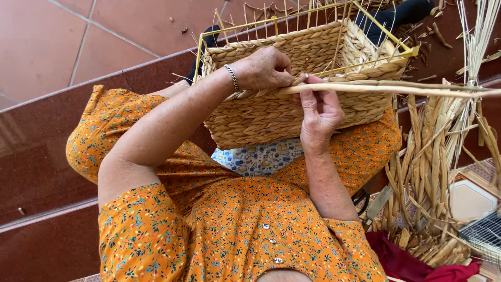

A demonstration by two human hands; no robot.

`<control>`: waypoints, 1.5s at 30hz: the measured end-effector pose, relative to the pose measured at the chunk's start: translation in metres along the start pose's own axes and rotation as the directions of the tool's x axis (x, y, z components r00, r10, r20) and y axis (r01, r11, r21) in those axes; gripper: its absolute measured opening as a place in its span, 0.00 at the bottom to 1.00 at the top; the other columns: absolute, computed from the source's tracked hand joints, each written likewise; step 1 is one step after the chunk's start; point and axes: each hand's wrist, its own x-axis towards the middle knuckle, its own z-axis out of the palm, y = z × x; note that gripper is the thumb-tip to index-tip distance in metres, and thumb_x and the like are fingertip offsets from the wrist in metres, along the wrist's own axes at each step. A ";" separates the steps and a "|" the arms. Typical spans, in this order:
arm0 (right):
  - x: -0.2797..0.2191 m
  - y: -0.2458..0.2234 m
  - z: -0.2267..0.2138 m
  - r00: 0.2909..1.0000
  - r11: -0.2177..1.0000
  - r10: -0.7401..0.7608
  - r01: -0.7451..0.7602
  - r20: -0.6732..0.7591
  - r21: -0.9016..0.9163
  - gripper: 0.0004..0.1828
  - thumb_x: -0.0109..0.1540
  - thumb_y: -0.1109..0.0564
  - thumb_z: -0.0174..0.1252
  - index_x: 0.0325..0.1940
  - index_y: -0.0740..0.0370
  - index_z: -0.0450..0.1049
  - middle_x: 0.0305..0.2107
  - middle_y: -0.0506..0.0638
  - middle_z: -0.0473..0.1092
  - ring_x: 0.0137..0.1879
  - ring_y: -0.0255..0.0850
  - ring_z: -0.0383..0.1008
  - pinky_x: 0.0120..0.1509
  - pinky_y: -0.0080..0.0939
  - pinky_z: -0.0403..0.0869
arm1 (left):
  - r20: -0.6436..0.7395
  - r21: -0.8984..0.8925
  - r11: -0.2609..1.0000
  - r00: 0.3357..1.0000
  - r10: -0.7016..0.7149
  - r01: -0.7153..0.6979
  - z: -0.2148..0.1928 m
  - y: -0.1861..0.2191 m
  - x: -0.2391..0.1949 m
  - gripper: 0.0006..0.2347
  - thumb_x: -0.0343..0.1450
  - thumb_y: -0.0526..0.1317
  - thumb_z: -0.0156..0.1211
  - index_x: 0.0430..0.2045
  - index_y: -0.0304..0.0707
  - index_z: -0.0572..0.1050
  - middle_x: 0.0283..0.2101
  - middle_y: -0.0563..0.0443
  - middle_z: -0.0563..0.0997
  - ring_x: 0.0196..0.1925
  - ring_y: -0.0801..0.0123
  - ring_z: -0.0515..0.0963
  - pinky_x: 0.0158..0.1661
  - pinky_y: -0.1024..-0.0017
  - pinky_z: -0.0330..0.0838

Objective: The person weaves a rectangular basket using dried plant strips. They interlace the strips through a vertical frame, tightening the weave and adjusting the basket's shape.

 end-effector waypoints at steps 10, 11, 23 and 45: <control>0.023 -0.039 0.004 0.735 0.338 -0.557 0.627 0.388 -0.702 0.07 0.63 0.62 0.65 0.43 0.64 0.76 0.35 0.51 0.73 0.43 0.47 0.69 0.48 0.50 0.69 | 0.001 0.013 1.000 1.000 0.021 -0.021 0.000 0.002 0.008 0.11 0.62 0.44 0.70 0.28 0.35 0.81 0.29 0.49 0.84 0.31 0.72 0.81 0.34 0.71 0.77; 0.024 -0.039 0.003 0.762 0.392 -0.519 0.615 0.388 -0.684 0.06 0.65 0.62 0.65 0.45 0.64 0.76 0.36 0.50 0.73 0.45 0.44 0.70 0.50 0.47 0.70 | 0.004 0.024 1.000 1.000 0.016 -0.016 0.000 0.003 0.008 0.12 0.62 0.45 0.71 0.28 0.35 0.81 0.28 0.49 0.83 0.30 0.72 0.81 0.33 0.71 0.77; 0.019 -0.008 -0.001 0.987 0.926 -0.129 0.154 0.096 -0.344 0.12 0.64 0.62 0.70 0.48 0.62 0.73 0.35 0.46 0.77 0.41 0.30 0.78 0.46 0.29 0.78 | 0.162 -0.071 0.997 0.987 -0.019 0.031 -0.004 0.005 0.008 0.11 0.61 0.42 0.70 0.30 0.35 0.80 0.29 0.51 0.82 0.31 0.71 0.80 0.32 0.72 0.76; 0.035 -0.022 -0.013 0.683 0.129 -0.257 0.725 0.683 -0.677 0.21 0.71 0.42 0.58 0.51 0.64 0.79 0.37 0.52 0.67 0.45 0.48 0.69 0.46 0.49 0.73 | 0.385 -0.414 0.909 0.915 0.118 0.057 -0.012 -0.040 0.040 0.12 0.69 0.35 0.66 0.46 0.45 0.82 0.38 0.58 0.87 0.33 0.82 0.81 0.35 0.79 0.80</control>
